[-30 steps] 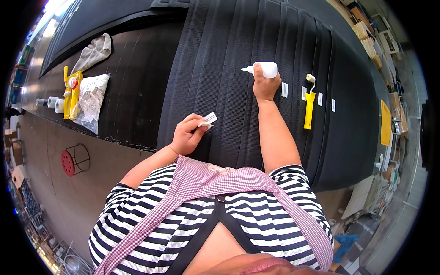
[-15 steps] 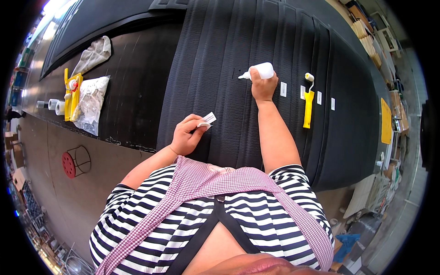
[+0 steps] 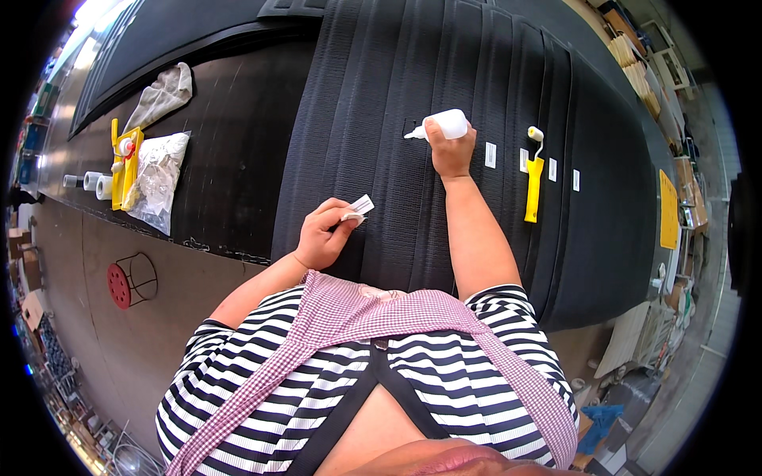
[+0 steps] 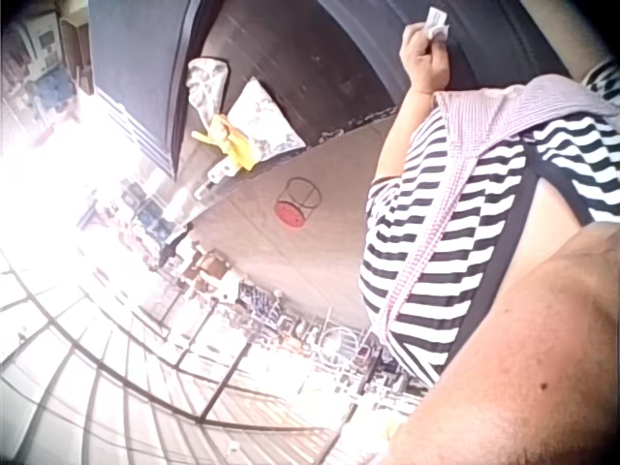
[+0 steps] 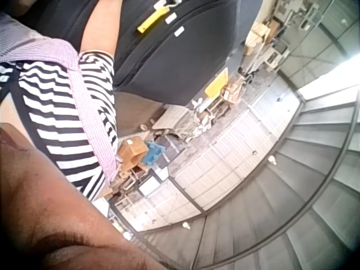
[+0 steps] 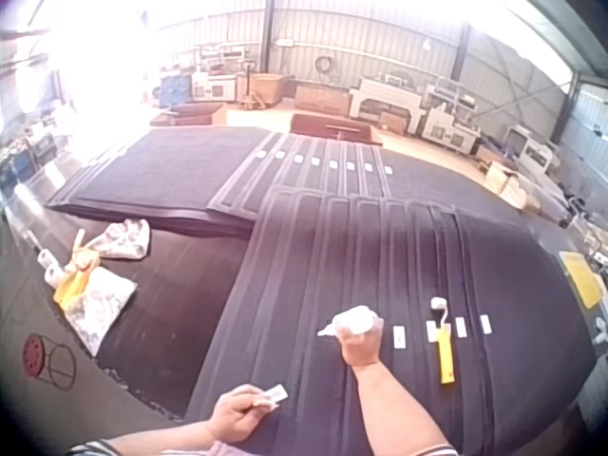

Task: The person flips over a large black textured panel, then applies small white adhesive labels to specific spots using a roller tool and glue.

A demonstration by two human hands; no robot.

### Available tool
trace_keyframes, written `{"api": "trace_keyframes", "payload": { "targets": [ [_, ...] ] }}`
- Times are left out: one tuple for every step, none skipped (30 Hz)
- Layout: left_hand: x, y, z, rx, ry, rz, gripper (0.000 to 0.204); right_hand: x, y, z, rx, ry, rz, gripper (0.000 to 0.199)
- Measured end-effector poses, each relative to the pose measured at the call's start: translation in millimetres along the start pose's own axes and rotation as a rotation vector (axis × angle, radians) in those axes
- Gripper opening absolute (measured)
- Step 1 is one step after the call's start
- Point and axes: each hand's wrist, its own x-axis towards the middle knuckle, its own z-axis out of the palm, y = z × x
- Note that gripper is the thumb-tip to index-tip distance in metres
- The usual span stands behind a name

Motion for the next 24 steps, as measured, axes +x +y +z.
{"api": "trace_keyframes", "payload": {
  "targets": [
    [0,0,0,0.0,0.001,-0.001,0.006,0,-1,0,-0.005,-0.005,0.019,0.024],
    [0,0,0,0.003,0.001,0.004,0.006,0,-2,0,-0.011,-0.009,0.037,0.023],
    [0,0,0,0.005,0.002,0.008,0.006,0,-1,0,-0.019,0.001,0.039,0.023],
    [1,0,0,0.008,0.002,0.012,0.006,-1,1,0,-0.026,0.01,0.042,0.023],
    [1,0,0,0.008,0.003,0.012,0.006,-1,-1,1,-0.032,0.019,0.044,0.023],
    [0,-1,0,0.007,0.003,0.012,0.007,-1,-2,0,-0.038,0.022,0.048,0.023],
    [0,-1,0,0.007,0.003,0.012,0.007,-1,-3,0,-0.044,0.026,0.052,0.022],
    [0,-1,0,0.005,0.002,0.014,0.007,-1,-4,-1,-0.052,0.031,0.055,0.022],
    [0,-1,0,0.003,0.002,0.015,0.007,-3,0,-1,-0.077,0.053,0.058,0.023],
    [0,0,0,0.001,0.001,0.016,0.007,-6,8,0,-0.102,0.076,0.061,0.023],
    [0,-1,0,0.001,0.0,0.016,0.007,-6,10,1,-0.127,0.096,0.063,0.024],
    [0,-1,0,0.002,-0.001,0.016,0.007,-6,12,1,-0.084,0.105,0.071,0.025],
    [0,-1,0,0.002,-0.002,0.017,0.007,-6,13,0,-0.04,0.115,0.078,0.026],
    [0,-1,0,-0.004,-0.001,0.009,0.006,-4,11,1,0.004,0.121,0.086,0.028],
    [0,0,0,-0.01,-0.001,0.001,0.006,-4,7,1,0.041,0.121,0.16,0.032],
    [-1,0,0,-0.016,0.0,-0.006,0.005,-3,5,2,0.032,0.119,0.157,0.033],
    [0,1,0,-0.016,-0.001,-0.005,0.005,-2,4,3,0.023,0.118,0.156,0.034],
    [0,1,0,-0.017,-0.001,-0.004,0.005,-1,2,4,0.013,0.116,0.154,0.034],
    [0,1,0,-0.017,-0.001,-0.004,0.006,1,1,4,-0.036,0.114,0.11,0.037],
    [0,1,0,-0.018,-0.002,-0.003,0.006,1,3,5,-0.082,0.109,0.089,0.037],
    [0,1,0,-0.019,-0.003,-0.002,0.006,1,6,5,-0.128,0.105,0.068,0.038],
    [0,1,1,-0.019,-0.004,-0.002,0.006,0,9,6,-0.174,0.1,0.047,0.038],
    [0,1,1,-0.017,-0.003,-0.004,0.006,0,9,6,-0.167,0.089,0.06,0.038],
    [0,1,1,-0.016,-0.002,-0.006,0.006,1,8,6,-0.16,0.078,0.072,0.039]
  ]
}}
